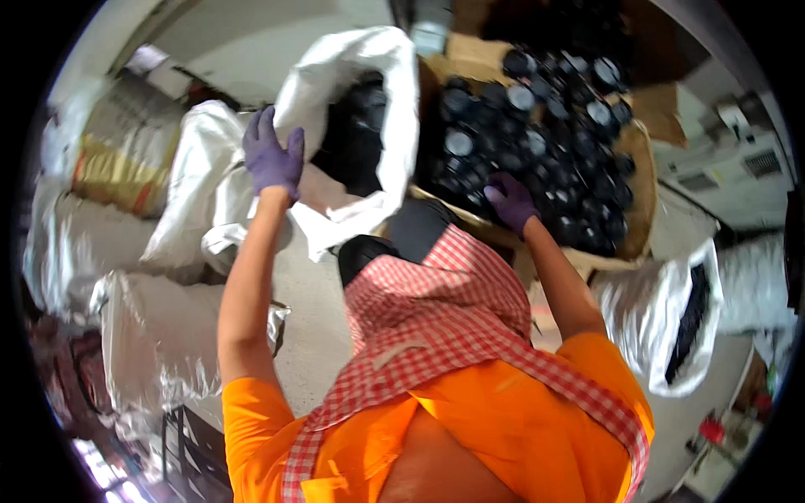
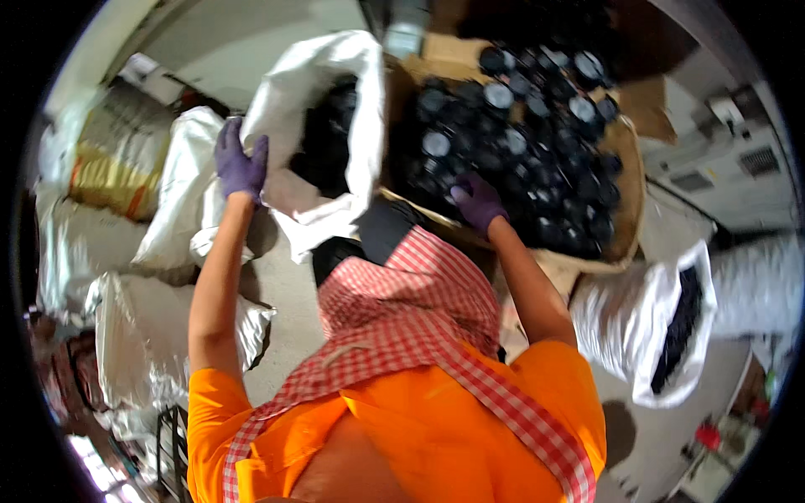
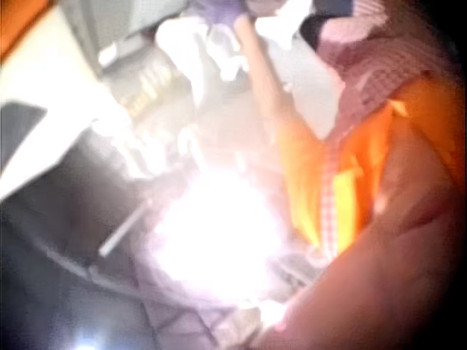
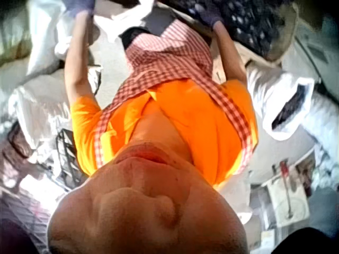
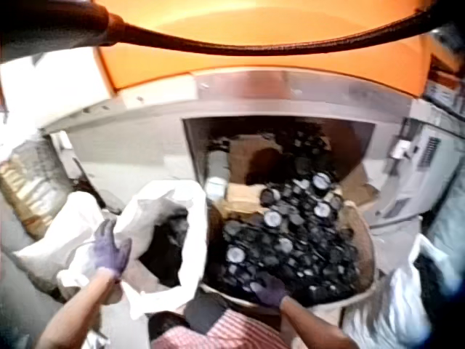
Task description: The person sorts black plastic lids by hand, picking them from a large box and placing them into white bags at a manufacturing station.
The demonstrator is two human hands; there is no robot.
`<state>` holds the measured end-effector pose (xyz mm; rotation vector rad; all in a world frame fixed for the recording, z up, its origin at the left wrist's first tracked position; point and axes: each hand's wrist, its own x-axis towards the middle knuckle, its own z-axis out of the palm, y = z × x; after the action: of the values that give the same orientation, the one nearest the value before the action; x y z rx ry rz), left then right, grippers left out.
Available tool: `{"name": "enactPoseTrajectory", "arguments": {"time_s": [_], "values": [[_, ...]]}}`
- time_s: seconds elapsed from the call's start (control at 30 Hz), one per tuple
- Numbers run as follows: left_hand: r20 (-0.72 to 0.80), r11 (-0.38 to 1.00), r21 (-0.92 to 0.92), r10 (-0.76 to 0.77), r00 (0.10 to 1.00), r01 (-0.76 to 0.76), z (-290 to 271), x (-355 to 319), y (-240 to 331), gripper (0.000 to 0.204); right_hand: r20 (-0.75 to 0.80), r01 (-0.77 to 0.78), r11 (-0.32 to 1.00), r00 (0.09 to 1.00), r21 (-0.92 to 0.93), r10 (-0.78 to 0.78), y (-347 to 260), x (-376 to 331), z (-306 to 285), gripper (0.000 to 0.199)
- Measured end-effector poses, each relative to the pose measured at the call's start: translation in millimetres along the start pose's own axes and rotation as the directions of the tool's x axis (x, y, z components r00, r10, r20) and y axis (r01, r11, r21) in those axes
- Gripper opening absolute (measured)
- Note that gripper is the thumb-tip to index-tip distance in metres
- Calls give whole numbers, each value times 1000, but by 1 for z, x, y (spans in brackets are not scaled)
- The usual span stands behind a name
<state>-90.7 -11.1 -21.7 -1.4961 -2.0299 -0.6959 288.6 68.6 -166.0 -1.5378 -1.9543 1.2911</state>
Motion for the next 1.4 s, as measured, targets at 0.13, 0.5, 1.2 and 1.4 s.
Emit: {"name": "enactPoseTrajectory", "arguments": {"time_s": [0.13, 0.5, 1.2, 1.4], "values": [[362, 803, -581, 399, 842, -131, -5, -37, 74, 31, 34, -168, 907, 980, -386, 196, 47, -33, -49, 40], [282, 819, -539, 397, 874, -198, 32, -82, 126, 43, -535, -606, 794, 687, -50, 491, 227, -25, -178, 85], [817, 826, 265, -466, 338, 497, 139, -86, 121, 89, -546, -105, 701, 711, -705, -443, -51, 226, -239, 63], [797, 819, 189, -450, 403, 541, 150, -99, 118, 93, -258, -325, 729, 943, -602, 208, -45, 304, -268, 90]]}}
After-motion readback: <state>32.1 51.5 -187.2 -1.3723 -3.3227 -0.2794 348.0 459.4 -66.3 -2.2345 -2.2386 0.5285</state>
